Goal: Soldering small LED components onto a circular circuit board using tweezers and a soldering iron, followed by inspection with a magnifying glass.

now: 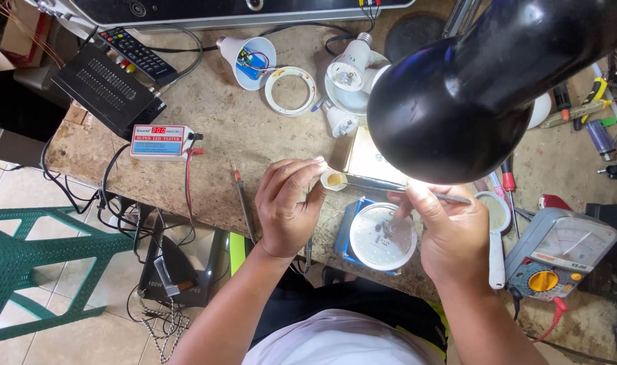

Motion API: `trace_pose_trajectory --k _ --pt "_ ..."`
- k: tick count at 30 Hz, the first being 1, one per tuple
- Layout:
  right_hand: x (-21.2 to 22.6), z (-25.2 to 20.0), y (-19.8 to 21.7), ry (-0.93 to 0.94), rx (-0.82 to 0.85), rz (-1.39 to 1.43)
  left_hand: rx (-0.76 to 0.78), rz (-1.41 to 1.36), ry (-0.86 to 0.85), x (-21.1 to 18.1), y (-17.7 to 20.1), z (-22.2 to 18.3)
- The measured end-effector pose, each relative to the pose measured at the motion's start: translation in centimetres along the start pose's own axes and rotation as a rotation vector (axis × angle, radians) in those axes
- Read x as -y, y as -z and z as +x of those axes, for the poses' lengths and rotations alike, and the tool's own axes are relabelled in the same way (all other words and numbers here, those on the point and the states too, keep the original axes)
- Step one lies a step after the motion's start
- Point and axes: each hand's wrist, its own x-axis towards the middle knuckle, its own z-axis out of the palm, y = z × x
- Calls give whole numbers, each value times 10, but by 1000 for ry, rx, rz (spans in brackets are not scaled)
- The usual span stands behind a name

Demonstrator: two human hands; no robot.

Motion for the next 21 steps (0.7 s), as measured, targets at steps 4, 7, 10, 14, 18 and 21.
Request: trace_pose_trajectory --k 4,7,10,14,18,21 --pt "1 1 0 -15 -2 11 -4 -16 20 -1 1 -1" --pt "0 3 1 -10 -16 25 -2 -19 20 -1 1 0" --pt "-4 5 5 -4 -22 47 -10 -34 38 0 2 -1" --pt "-9 5 12 -12 -16 69 -5 -32 39 1 3 -2" --pt "-19 1 24 35 28 79 4 -14 39 3 4 0" --pt "-8 -2 21 40 52 68 9 -14 42 4 5 -1"
